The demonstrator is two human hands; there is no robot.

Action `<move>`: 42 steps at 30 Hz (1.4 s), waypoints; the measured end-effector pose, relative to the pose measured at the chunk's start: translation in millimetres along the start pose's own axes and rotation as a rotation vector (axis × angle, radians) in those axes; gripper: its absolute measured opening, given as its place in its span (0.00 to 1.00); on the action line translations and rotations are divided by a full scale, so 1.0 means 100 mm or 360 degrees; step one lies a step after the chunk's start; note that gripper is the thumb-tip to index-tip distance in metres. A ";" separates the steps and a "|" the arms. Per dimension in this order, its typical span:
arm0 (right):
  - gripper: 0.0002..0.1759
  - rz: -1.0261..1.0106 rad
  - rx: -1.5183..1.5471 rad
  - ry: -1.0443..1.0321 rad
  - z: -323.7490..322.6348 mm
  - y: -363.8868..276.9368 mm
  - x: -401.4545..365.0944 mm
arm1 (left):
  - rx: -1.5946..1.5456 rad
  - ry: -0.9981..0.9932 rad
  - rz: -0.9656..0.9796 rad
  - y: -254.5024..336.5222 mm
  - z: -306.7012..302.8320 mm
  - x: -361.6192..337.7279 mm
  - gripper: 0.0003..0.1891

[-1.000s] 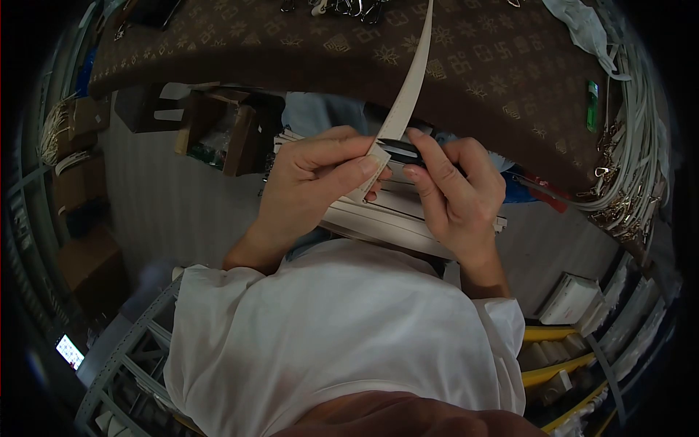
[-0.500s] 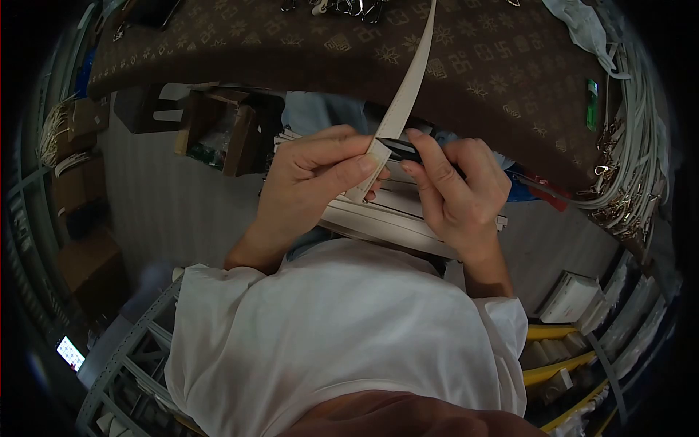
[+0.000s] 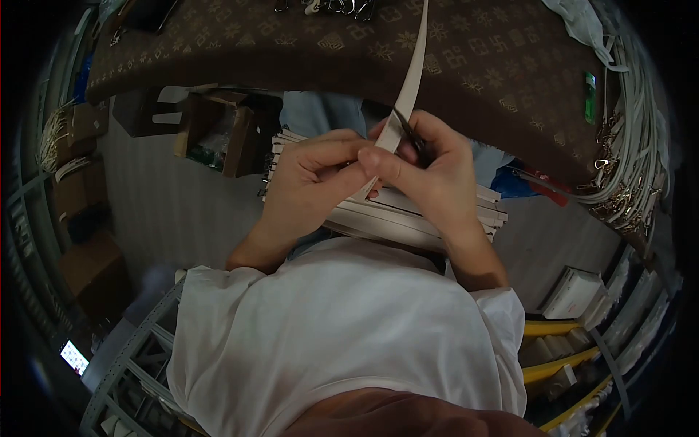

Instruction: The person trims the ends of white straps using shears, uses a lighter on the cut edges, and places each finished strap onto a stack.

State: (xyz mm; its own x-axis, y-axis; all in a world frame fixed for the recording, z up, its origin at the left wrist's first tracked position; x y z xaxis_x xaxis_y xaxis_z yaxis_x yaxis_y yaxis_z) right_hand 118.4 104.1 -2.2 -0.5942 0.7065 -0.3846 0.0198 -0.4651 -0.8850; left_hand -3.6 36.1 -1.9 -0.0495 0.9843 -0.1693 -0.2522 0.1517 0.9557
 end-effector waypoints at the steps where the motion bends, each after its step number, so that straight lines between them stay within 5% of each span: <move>1: 0.14 0.0001 0.0003 -0.0001 0.00 0.01 0.04 | 0.0002 0.0001 -0.0002 0.00 0.01 -0.01 0.09; 13: 0.11 -0.0261 0.0115 0.0508 -0.31 0.00 0.14 | -0.0333 -0.0013 -0.0158 -0.09 -0.01 -0.01 0.11; 16: 0.11 -0.0445 -0.0210 0.0543 -0.32 -0.03 0.11 | -0.0356 -0.0100 -0.0214 -0.09 -0.03 -0.02 0.12; 18: 0.13 -0.1131 -0.1034 0.0909 -0.47 -0.14 0.13 | -0.0508 -0.0204 -0.0275 -0.07 0.01 0.00 0.15; 23: 0.15 -0.1143 -0.1855 0.1332 -0.94 -0.30 0.22 | -0.0918 -0.0511 -0.0268 -0.33 -0.01 0.06 0.20; 25: 0.13 -0.1544 -0.2187 0.1360 -1.06 -0.42 0.22 | -0.0919 -0.0537 -0.0247 -0.38 0.02 0.12 0.21; 27: 0.11 -0.1574 -0.2130 0.1637 -1.43 -0.59 0.20 | -0.0472 -0.0209 -0.0458 -0.47 0.02 0.12 0.20; 29: 0.14 -0.1272 -0.2352 0.1904 -1.91 -0.74 0.17 | -0.0444 -0.0171 -0.0478 -0.48 0.07 0.14 0.18; 31: 0.18 -0.0711 -0.2747 0.1978 -2.26 -0.77 0.21 | -0.0440 -0.0128 -0.0496 -0.51 0.09 0.16 0.15; 34: 0.15 -0.0753 -0.2838 0.1817 -2.37 -0.79 0.26 | -0.0376 -0.0082 -0.0471 -0.53 0.11 0.15 0.15; 38: 0.16 -0.0670 -0.2868 0.1646 -2.31 -0.73 0.14 | -0.0353 -0.0004 -0.0407 -0.53 0.15 0.16 0.15; 40: 0.16 -0.0577 -0.1566 0.1519 -1.86 -0.67 -0.15 | -0.0327 -0.0006 -0.0399 -0.53 0.16 0.15 0.14; 42: 0.15 -0.0783 -0.0622 0.0968 -1.36 -0.39 -0.27 | -0.0317 0.0028 -0.0411 -0.52 0.16 0.14 0.14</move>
State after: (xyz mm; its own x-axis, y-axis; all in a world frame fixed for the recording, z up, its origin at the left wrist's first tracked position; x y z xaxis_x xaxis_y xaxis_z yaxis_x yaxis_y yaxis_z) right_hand 242.9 175.6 7.3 -0.0780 0.9929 0.0899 0.2146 0.1048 -0.9711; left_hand 24.6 43.8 -50.2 0.0243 0.9136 -0.4059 -0.4427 0.3739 0.8150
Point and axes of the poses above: each hand's wrist, its own x-axis towards the middle knuckle, its own z-axis out of the palm, y = z × x, the point moved 3 cm from there along x, towards the middle knuckle, and after that the axes turned 3 degrees about z, right-handed, at the moved point
